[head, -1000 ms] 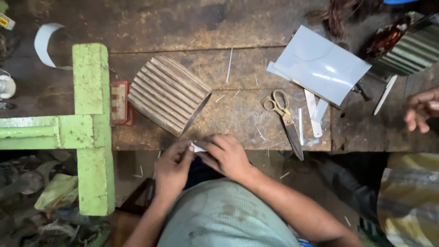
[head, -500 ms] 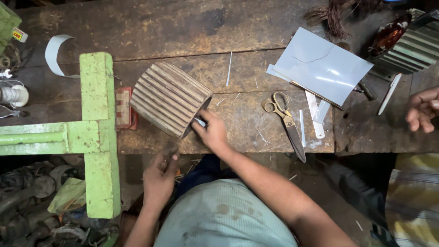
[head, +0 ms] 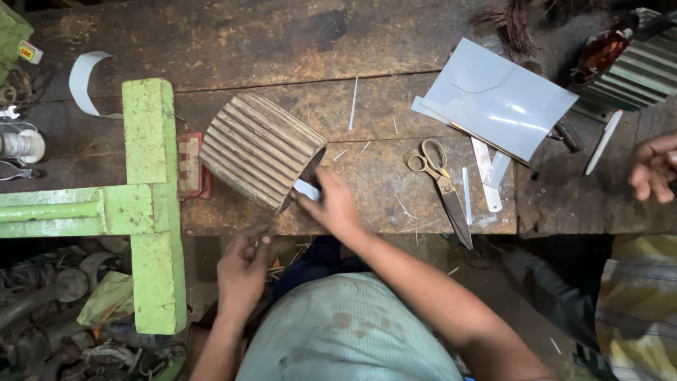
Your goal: The person cuts narrow strips from a white plastic sheet using scissors at a workbench, trimming small pieces one at a time and setting the cut strips on the bench. They occasionally reposition the sheet and the ribbed cylindrical part beside it while continuing to cut.
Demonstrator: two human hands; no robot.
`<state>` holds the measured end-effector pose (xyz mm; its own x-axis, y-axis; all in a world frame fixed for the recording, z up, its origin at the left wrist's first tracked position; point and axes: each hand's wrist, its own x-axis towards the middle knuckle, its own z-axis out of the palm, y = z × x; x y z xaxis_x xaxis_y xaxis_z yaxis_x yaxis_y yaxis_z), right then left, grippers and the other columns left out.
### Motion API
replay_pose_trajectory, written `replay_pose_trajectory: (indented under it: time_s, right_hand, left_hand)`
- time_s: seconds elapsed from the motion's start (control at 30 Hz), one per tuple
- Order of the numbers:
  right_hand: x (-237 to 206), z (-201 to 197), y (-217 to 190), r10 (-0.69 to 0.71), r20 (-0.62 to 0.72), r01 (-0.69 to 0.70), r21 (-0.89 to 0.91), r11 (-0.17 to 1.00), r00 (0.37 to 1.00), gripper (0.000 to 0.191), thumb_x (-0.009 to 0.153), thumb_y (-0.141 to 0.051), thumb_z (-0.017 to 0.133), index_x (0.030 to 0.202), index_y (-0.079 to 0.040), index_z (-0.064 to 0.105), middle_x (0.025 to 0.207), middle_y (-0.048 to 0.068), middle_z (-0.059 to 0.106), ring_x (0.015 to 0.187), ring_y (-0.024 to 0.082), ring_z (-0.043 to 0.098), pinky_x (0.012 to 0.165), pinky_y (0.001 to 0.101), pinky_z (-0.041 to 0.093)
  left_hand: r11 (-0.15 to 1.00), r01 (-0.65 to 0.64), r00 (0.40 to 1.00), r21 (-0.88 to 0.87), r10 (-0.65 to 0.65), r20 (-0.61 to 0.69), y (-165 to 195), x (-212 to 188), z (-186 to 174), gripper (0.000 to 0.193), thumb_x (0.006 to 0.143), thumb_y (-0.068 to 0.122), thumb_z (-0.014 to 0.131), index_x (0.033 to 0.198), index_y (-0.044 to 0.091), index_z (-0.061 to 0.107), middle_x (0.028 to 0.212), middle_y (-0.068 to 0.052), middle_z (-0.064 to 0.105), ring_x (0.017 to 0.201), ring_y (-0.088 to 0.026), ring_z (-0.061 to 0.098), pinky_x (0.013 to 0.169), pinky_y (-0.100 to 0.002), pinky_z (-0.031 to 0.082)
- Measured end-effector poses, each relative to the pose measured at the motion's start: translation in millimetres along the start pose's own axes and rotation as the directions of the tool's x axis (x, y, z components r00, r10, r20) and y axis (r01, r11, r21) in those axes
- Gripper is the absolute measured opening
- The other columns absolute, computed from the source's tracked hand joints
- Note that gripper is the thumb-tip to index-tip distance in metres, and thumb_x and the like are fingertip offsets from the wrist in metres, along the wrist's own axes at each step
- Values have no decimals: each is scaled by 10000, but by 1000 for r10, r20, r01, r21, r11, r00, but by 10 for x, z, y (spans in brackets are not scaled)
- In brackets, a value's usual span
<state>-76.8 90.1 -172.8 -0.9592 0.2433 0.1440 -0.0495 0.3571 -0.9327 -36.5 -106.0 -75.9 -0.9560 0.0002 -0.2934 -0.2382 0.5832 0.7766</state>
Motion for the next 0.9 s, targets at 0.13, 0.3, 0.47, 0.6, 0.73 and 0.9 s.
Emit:
replay_pose_trajectory:
  time_s: [0.13, 0.3, 0.47, 0.6, 0.73, 0.9]
  right_hand:
    - [-97, -81, 35, -43, 44, 43, -2, 999, 998, 225, 801, -150, 787, 950, -8, 694, 949, 182, 679, 856, 378, 676, 738, 427, 547]
    - [32, 66, 192, -28, 8, 29, -56, 998, 1000, 238, 815, -161, 826, 929, -4, 688, 972, 183, 684, 879, 391, 672, 771, 447, 540]
    - [-92, -72, 229, -216, 117, 220, -28, 975, 970, 470, 759, -172, 796, 1179, -12, 656, 1190, 210, 651, 1032, 404, 648, 844, 440, 550]
    - [-95, 42, 266, -196, 125, 222, -243, 944, 973, 412, 875, -212, 802, 1243, -76, 677, 1173, 168, 667, 1040, 381, 652, 870, 458, 544]
    - [-102, 203, 344, -35, 48, 40, -92, 995, 998, 313, 843, -241, 791, 1087, -59, 719, 1008, 164, 710, 928, 371, 706, 808, 437, 568]
    - [63, 288, 247, 101, 39, -100, -24, 995, 994, 308, 803, -234, 819, 1005, -20, 729, 916, 201, 711, 825, 390, 715, 723, 434, 568]
  left_hand:
    - [994, -30, 997, 103, 37, -71, -14, 22, -81, 287, 966, 185, 660, 1229, 77, 699, 1028, -93, 726, 739, -98, 626, 667, -266, 523]
    - [980, 81, 991, 184, -59, -121, 14, 240, -127, 260, 990, 213, 681, 1230, 120, 720, 855, -97, 735, 682, -114, 623, 653, -299, 498]
    - [993, -117, 979, 20, 119, -167, -24, 489, -261, 217, 1009, 145, 658, 1208, 67, 693, 989, -48, 728, 772, -85, 664, 704, -263, 529]
    - [968, -247, 952, -40, 234, -199, -101, 581, -264, 207, 1037, 114, 653, 1224, 26, 675, 1084, -64, 688, 881, -99, 653, 775, -245, 536]
    - [985, -171, 967, 15, 171, -187, -142, 563, -269, 221, 1027, 115, 654, 1227, 24, 677, 1078, -65, 724, 879, -117, 644, 790, -246, 511]
    - [972, -232, 957, 26, 233, -172, -98, 529, -275, 189, 1036, 106, 647, 1199, 18, 681, 1131, -98, 686, 930, -119, 676, 808, -252, 546]
